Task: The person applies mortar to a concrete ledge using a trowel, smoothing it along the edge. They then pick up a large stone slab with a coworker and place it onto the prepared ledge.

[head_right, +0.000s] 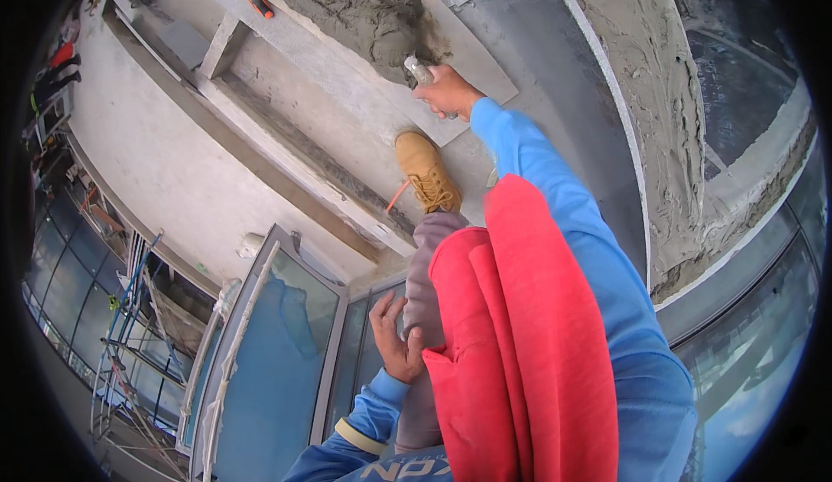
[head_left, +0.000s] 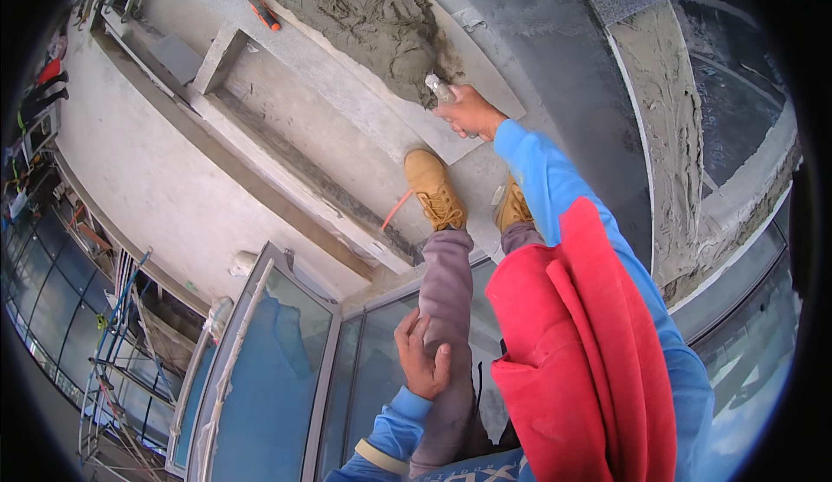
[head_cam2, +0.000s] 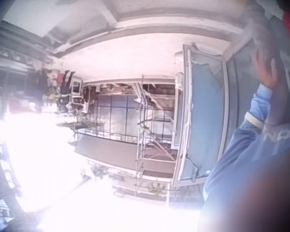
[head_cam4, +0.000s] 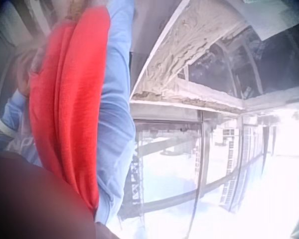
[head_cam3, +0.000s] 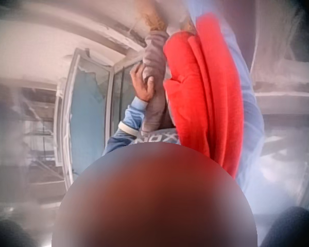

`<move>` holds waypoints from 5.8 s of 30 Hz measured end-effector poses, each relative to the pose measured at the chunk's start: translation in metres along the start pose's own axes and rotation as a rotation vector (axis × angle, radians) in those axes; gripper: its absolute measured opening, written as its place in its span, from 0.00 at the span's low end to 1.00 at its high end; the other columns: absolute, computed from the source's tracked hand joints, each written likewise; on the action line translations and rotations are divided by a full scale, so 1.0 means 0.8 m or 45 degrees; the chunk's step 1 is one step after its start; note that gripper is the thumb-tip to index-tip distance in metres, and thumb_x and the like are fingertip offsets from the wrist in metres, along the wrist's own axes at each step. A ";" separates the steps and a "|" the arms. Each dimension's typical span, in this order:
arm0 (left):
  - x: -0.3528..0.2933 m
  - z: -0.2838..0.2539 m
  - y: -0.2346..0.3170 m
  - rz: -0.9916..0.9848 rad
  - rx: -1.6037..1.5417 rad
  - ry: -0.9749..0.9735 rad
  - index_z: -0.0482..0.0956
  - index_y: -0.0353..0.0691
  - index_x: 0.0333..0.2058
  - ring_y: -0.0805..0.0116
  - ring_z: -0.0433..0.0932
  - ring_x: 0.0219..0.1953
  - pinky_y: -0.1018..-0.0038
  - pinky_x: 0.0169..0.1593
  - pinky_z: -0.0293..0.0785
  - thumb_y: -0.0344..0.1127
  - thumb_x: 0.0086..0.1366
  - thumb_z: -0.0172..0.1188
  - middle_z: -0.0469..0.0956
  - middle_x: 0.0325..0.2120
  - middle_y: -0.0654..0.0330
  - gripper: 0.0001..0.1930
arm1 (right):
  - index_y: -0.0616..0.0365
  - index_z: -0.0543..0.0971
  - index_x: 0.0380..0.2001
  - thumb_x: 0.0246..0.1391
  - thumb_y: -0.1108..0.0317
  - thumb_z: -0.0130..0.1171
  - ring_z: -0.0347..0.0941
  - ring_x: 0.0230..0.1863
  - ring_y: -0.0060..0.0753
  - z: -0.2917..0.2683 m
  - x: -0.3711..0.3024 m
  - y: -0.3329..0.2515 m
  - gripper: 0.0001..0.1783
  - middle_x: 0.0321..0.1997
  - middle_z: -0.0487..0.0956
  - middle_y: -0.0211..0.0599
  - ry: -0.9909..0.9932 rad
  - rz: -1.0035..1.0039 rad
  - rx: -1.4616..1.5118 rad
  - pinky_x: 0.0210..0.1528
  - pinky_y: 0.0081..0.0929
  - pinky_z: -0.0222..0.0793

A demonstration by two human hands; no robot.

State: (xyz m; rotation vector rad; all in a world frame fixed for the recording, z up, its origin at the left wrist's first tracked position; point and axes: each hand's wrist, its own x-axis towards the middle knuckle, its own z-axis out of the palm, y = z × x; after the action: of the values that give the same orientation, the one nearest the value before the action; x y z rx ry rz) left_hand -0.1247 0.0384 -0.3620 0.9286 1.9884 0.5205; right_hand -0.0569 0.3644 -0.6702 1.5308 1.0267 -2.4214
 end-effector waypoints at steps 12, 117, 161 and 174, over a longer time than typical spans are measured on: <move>0.018 -0.057 -0.033 -0.068 -0.025 -0.064 0.71 0.29 0.58 0.50 0.72 0.55 0.61 0.55 0.73 0.42 0.73 0.52 0.66 0.58 0.44 0.23 | 0.66 0.77 0.38 0.52 0.65 0.64 0.68 0.20 0.24 0.074 -0.343 -0.119 0.16 0.21 0.74 0.33 0.093 -0.347 -0.134 0.22 0.30 0.65; -0.010 -0.004 0.001 0.313 0.489 -0.334 0.81 0.40 0.50 0.50 0.70 0.58 0.51 0.62 0.61 0.44 0.60 0.65 0.70 0.60 0.50 0.21 | 0.71 0.59 0.68 0.60 0.66 0.63 0.61 0.15 0.17 0.086 -0.271 -0.168 0.39 0.19 0.67 0.25 -0.131 -0.155 0.071 0.16 0.24 0.60; -0.143 0.049 0.168 0.480 0.932 -0.741 0.78 0.35 0.49 0.44 0.76 0.52 0.57 0.54 0.75 0.38 0.68 0.59 0.71 0.53 0.45 0.16 | 0.65 0.72 0.43 0.56 0.67 0.64 0.82 0.39 0.45 -0.238 -0.855 0.293 0.18 0.40 0.81 0.48 1.997 -0.373 0.784 0.41 0.39 0.77; -0.136 0.071 0.120 0.394 0.881 -0.771 0.79 0.37 0.48 0.45 0.75 0.55 0.56 0.56 0.74 0.40 0.67 0.60 0.71 0.54 0.47 0.16 | 0.59 0.67 0.34 0.62 0.67 0.60 0.65 0.14 0.20 -0.142 -0.869 0.231 0.12 0.20 0.70 0.30 1.909 -0.552 1.262 0.13 0.26 0.60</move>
State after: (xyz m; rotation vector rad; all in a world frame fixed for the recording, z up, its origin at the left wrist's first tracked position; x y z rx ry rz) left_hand 0.0014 0.0159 -0.2730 1.6046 1.4641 -0.3081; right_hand 0.4481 0.1082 -0.2120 4.0084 -0.0575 -1.5874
